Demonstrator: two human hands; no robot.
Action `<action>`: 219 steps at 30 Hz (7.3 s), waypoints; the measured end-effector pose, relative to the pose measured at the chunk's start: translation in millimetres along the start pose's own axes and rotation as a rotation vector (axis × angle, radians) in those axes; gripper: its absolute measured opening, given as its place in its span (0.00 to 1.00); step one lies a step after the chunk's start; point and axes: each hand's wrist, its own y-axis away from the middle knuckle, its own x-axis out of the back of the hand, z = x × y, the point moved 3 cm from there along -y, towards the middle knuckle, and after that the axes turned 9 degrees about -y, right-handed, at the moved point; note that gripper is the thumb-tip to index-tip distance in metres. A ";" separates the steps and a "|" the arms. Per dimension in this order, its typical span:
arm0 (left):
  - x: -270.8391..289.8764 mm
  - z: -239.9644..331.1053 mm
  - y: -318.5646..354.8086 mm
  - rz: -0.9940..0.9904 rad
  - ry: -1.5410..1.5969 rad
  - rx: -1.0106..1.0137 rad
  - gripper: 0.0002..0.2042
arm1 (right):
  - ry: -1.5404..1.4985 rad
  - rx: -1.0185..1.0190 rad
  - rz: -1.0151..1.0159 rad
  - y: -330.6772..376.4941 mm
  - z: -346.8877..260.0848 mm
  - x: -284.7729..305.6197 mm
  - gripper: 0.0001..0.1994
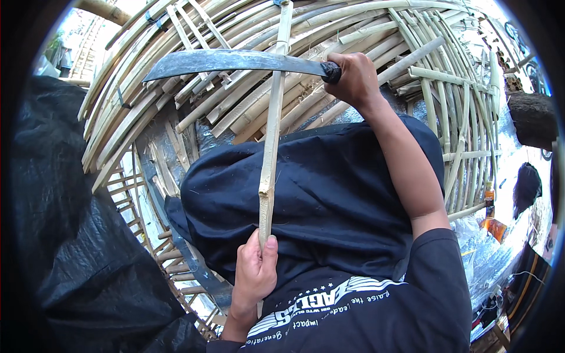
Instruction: The person strips layers off a thin piece of bamboo using a large blade, repeatedly running the blade down the length of the bamboo while holding it against their lap.
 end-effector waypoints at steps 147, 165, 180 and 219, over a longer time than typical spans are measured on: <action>14.2 -28.4 3.0 0.143 -0.220 0.017 0.09 | -0.325 -0.517 -0.085 -13.5 41.5 -12.0 0.36; 21.9 -53.4 -0.3 0.181 -0.090 0.115 0.08 | -1.153 -0.704 -0.267 2.8 29.0 -30.3 0.04; 24.2 -58.6 -11.2 0.206 0.060 0.175 0.06 | -0.401 -0.390 -0.335 4.1 -10.9 -10.0 0.28; 257.9 -107.2 -83.0 1.276 0.066 -0.330 0.20 | -0.880 -0.519 -0.428 39.6 -32.8 -49.4 0.11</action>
